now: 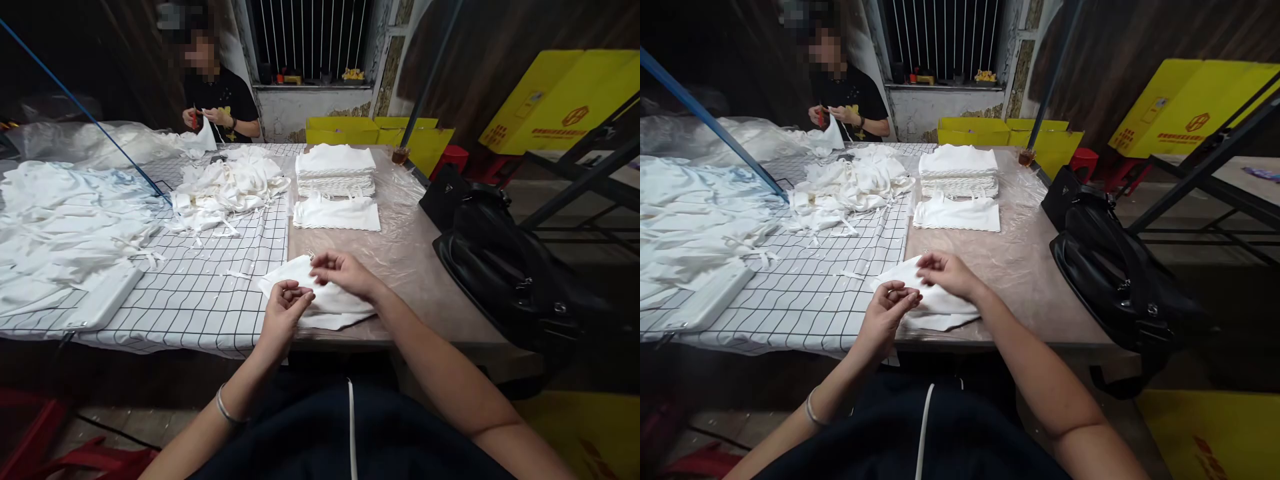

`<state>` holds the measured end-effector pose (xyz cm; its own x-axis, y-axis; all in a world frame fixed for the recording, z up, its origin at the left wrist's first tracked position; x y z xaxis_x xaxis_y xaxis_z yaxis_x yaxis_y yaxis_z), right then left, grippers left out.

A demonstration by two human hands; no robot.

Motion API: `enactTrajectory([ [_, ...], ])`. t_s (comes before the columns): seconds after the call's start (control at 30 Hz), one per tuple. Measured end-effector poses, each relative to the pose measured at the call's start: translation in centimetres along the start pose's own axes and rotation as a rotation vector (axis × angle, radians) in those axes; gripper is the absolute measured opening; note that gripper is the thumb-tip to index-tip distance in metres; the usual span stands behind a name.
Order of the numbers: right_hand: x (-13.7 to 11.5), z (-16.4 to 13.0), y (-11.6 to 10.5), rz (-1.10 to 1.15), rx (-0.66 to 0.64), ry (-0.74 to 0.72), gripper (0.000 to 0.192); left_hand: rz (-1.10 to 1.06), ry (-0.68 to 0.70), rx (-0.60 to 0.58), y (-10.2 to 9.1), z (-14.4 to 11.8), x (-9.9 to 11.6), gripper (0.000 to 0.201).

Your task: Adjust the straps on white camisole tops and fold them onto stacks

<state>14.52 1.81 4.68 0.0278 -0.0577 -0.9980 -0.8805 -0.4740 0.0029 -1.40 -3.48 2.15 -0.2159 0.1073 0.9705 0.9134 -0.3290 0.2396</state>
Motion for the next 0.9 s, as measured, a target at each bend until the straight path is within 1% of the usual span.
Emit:
enactTrajectory([
  [0.03,0.1,0.8,-1.1,-0.157,0.113,0.010,0.016,0.007,0.005,0.019,-0.1,-0.2,-0.2,0.045],
  [0.07,0.3,1.9,-2.0,-0.318,0.201,0.040,0.009,0.035,0.000,-0.001,0.0,-0.4,-0.4,0.041],
  [0.1,0.5,3.1,-2.8,-0.457,0.243,0.081,0.004,0.073,-0.012,-0.051,0.3,-0.6,-0.5,0.038],
  [0.13,0.7,4.4,-3.3,-0.556,0.239,0.119,0.003,0.111,-0.033,-0.122,0.7,-0.9,-0.6,0.036],
  [0.17,0.9,5.8,-3.6,-0.636,0.191,0.154,0.003,0.145,-0.057,-0.200,1.2,-1.2,-0.8,0.034],
  [0.2,0.9,7.1,-3.5,-0.702,0.124,0.182,0.007,0.173,-0.079,-0.273,1.8,-1.5,-1.1,0.033],
  [0.27,0.7,9.2,-3.2,-0.812,0.013,0.213,0.020,0.207,-0.111,-0.388,2.6,-1.9,-1.6,0.032],
  [0.3,0.4,9.9,-3.0,-0.866,-0.038,0.232,0.023,0.204,-0.126,-0.425,2.9,-1.9,-1.9,0.033],
  [0.37,-0.3,10.8,-2.8,-0.921,-0.106,0.249,0.020,0.159,-0.163,-0.459,2.8,-1.6,-2.2,0.036],
  [0.43,-1.1,11.2,-2.9,-0.909,-0.118,0.219,0.014,0.100,-0.202,-0.431,2.3,-1.0,-2.2,0.040],
  [0.47,-1.4,11.2,-2.8,-0.904,-0.134,0.204,0.016,0.079,-0.213,-0.401,2.0,-0.8,-2.0,0.042],
  [0.53,-1.6,11.1,-2.5,-0.901,-0.188,0.204,0.024,0.069,-0.209,-0.358,1.7,-0.5,-1.4,0.044],
  [0.57,-1.6,11.0,-2.2,-0.904,-0.220,0.217,0.026,0.077,-0.197,-0.362,1.7,-0.5,-1.0,0.043],
  [0.63,-1.5,10.8,-1.7,-0.905,-0.261,0.237,0.024,0.100,-0.177,-0.412,1.8,-0.9,-0.3,0.040],
  [0.7,-2.1,10.5,-1.7,-0.886,-0.234,0.217,0.022,0.112,-0.170,-0.432,1.4,-1.5,0.2,0.039],
  [0.77,-3.7,10.1,-2.3,-0.866,-0.164,0.175,0.022,0.100,-0.177,-0.373,0.5,-1.9,0.6,0.041],
  [0.8,-5.0,9.8,-2.8,-0.851,-0.110,0.152,0.022,0.088,-0.176,-0.327,-0.1,-1.9,0.8,0.042],
  [0.83,-6.6,9.5,-3.4,-0.817,-0.051,0.129,0.022,0.074,-0.167,-0.281,-0.6,-1.7,1.2,0.043],
  [0.9,-10.3,8.6,-4.3,-0.670,0.038,0.071,0.019,0.044,-0.114,-0.208,-1.5,-1.0,2.4,0.044],
])
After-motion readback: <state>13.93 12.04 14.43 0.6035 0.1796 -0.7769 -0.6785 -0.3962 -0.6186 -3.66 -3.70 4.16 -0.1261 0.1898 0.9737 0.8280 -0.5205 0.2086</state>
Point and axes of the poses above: each hand's wrist, its own z-axis towards the middle knuckle, its own y-axis out of the palm, x = y × z, the point moved 2 cm from there along z, towards the middle knuckle, and after that the axes turned 14 degrees about -x, right-handed, at the moved point
